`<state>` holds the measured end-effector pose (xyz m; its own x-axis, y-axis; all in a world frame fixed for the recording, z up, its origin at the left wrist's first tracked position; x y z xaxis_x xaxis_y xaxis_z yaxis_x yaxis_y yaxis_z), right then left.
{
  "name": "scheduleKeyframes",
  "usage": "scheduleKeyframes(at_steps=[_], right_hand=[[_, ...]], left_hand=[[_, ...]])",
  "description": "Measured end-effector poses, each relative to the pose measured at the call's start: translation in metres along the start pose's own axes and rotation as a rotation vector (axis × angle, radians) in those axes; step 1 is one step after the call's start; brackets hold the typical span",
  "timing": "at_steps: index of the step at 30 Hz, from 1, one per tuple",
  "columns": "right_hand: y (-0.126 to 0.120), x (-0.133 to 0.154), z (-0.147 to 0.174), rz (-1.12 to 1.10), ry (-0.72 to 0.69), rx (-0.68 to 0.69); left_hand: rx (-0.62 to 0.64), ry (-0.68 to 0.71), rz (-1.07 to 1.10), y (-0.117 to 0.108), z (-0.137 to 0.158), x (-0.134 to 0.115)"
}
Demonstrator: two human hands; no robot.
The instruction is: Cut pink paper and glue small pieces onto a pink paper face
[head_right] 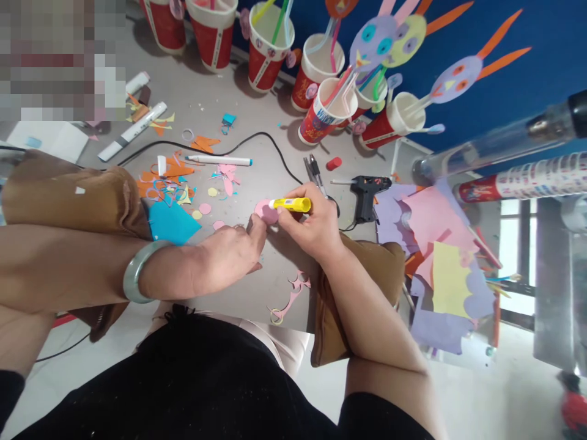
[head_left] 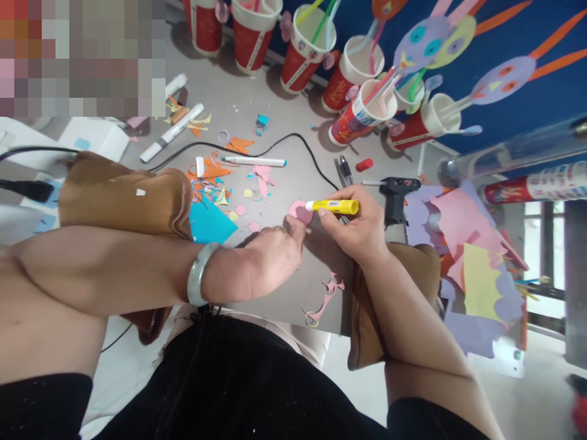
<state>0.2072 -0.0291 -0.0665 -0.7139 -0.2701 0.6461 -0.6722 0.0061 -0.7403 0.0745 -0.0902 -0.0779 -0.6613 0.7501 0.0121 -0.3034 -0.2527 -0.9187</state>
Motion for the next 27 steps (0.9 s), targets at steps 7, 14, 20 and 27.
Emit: scheduleKeyframes(at_steps=[7, 14, 20, 27], right_hand=[[0.023, 0.012, -0.001, -0.073, -0.069, 0.202], [0.023, 0.006, -0.006, -0.052, -0.009, 0.154], [0.027, 0.008, -0.007, -0.087, -0.028, 0.174], [0.002, -0.014, -0.012, -0.123, 0.102, -0.05]], left_hand=[[0.024, 0.06, 0.035, 0.0, 0.0, -0.001], [0.016, 0.025, 0.09, -0.006, 0.0, 0.003], [0.115, -0.023, 0.152, -0.009, 0.001, 0.008], [0.089, -0.008, 0.121, -0.009, 0.0, 0.006]])
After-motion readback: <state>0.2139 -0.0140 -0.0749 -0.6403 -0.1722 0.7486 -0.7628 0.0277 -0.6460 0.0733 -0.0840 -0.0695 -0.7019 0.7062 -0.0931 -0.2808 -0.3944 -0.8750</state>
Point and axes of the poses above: each hand's wrist, its own z-axis away from the middle knuckle, its own y-axis out of the palm, x = y × z, the point moved 7 cm from there along -z, towards the middle knuckle, and after that the axes turned 3 degrees about x, right-handed, at the moved point
